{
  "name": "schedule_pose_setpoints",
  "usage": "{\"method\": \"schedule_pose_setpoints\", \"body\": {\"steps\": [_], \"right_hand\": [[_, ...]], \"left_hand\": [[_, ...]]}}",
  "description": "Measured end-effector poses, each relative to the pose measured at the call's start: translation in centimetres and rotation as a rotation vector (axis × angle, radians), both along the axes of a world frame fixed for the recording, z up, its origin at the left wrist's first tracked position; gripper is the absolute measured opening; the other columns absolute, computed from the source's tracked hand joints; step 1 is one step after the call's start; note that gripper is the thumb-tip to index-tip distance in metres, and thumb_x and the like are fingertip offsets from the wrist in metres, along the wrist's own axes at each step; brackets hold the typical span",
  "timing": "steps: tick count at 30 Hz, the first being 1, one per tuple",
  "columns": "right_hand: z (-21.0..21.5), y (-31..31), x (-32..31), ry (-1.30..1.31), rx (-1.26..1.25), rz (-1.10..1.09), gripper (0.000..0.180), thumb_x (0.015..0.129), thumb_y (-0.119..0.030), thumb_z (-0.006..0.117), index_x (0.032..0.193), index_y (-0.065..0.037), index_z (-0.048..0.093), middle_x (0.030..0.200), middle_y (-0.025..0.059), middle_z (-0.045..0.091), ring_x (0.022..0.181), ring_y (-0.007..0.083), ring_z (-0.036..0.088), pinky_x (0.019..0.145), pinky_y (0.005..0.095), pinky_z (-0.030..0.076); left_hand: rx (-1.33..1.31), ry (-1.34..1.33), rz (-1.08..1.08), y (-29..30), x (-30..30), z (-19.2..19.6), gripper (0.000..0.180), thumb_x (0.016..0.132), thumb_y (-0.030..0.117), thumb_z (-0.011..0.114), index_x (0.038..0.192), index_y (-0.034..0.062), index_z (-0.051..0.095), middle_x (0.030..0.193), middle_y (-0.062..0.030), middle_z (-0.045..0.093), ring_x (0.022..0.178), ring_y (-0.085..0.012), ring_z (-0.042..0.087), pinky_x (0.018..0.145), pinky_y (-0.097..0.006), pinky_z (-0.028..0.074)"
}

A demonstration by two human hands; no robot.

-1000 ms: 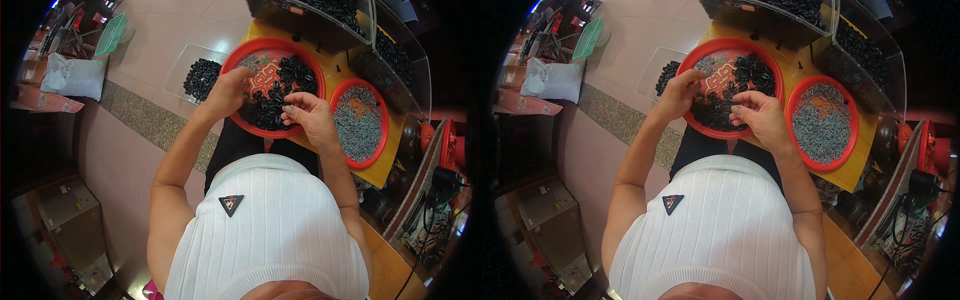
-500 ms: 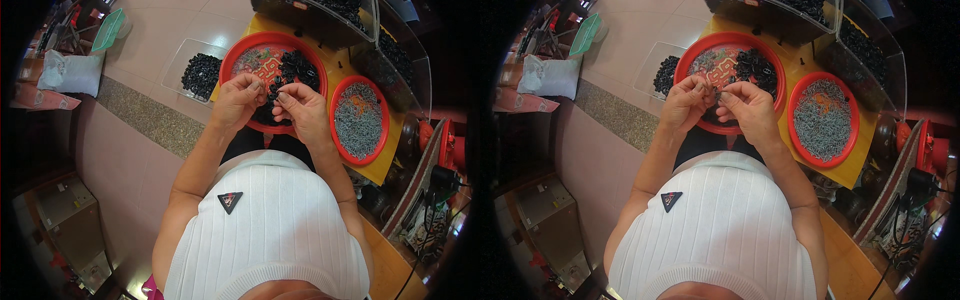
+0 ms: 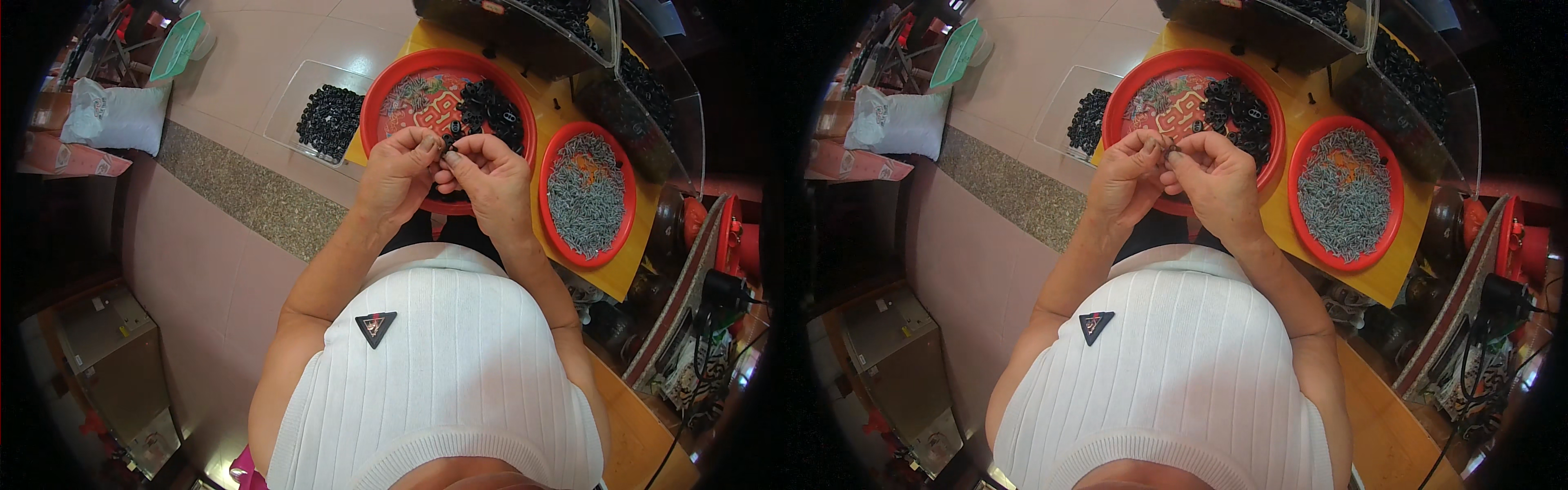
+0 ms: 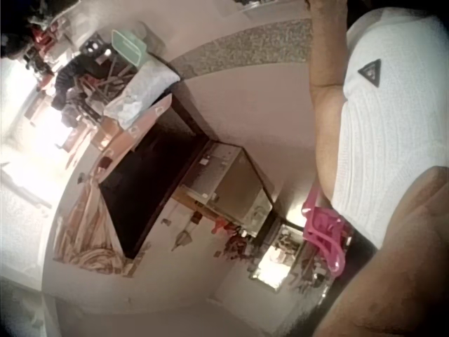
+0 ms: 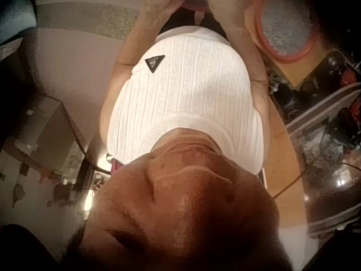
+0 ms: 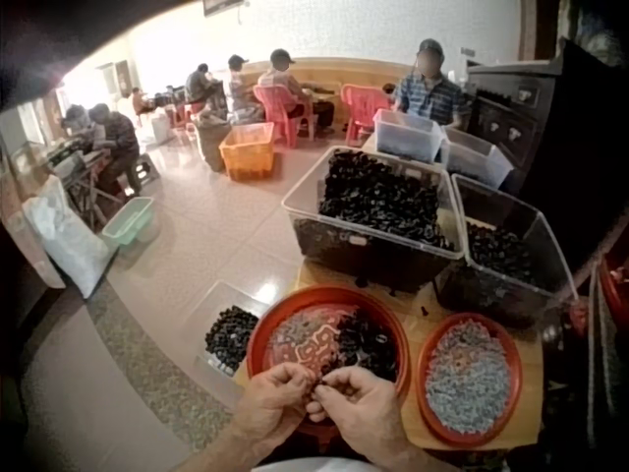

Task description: The person assembles small black plastic buckles by hand at a workstation.

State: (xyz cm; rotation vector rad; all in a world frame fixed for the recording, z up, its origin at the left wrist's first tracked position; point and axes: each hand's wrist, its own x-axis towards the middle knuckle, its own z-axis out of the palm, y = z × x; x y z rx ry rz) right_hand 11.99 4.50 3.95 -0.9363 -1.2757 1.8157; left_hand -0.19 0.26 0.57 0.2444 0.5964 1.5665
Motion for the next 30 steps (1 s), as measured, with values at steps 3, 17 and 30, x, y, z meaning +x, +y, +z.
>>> {"method": "schedule_pose_setpoints", "body": {"steps": [3,17,30], "right_hand": [[0.2,-0.1,0.0,-0.012,-0.013,-0.006,0.007,0.081,-0.002,0.054,0.085,0.004,0.055,0.072,0.0047,0.058,0.062,0.0077,0.058,0.055,0.0189,0.050],[-0.1,-0.2,0.0,-0.078,0.031,-0.035,0.007,0.081,-0.003,0.056,0.082,0.003,0.055,0.068,0.0045,0.058,0.060,0.0074,0.058,0.053,0.0196,0.049],[-1.6,0.2,0.3,-0.142,0.162,-0.070,0.004,0.081,0.000,0.054,0.080,0.003,0.054,0.068,0.0065,0.059,0.059,0.0098,0.059,0.054,0.0217,0.050]], "left_hand": [[0.002,0.016,0.000,0.0,0.0,0.1,0.008,0.084,0.008,0.053,0.085,-0.0002,0.054,0.078,-0.0076,0.057,0.067,-0.0140,0.056,0.059,-0.025,0.047],[-0.006,0.125,0.094,-0.1,1.2,0.1,0.008,0.084,0.007,0.054,0.082,-0.0004,0.055,0.074,-0.0068,0.058,0.062,-0.0113,0.054,0.055,-0.023,0.046],[0.007,0.191,0.199,0.4,2.8,-1.1,0.004,0.082,0.003,0.055,0.081,-0.0002,0.055,0.071,-0.0053,0.056,0.061,-0.0093,0.052,0.053,-0.020,0.044]]}}
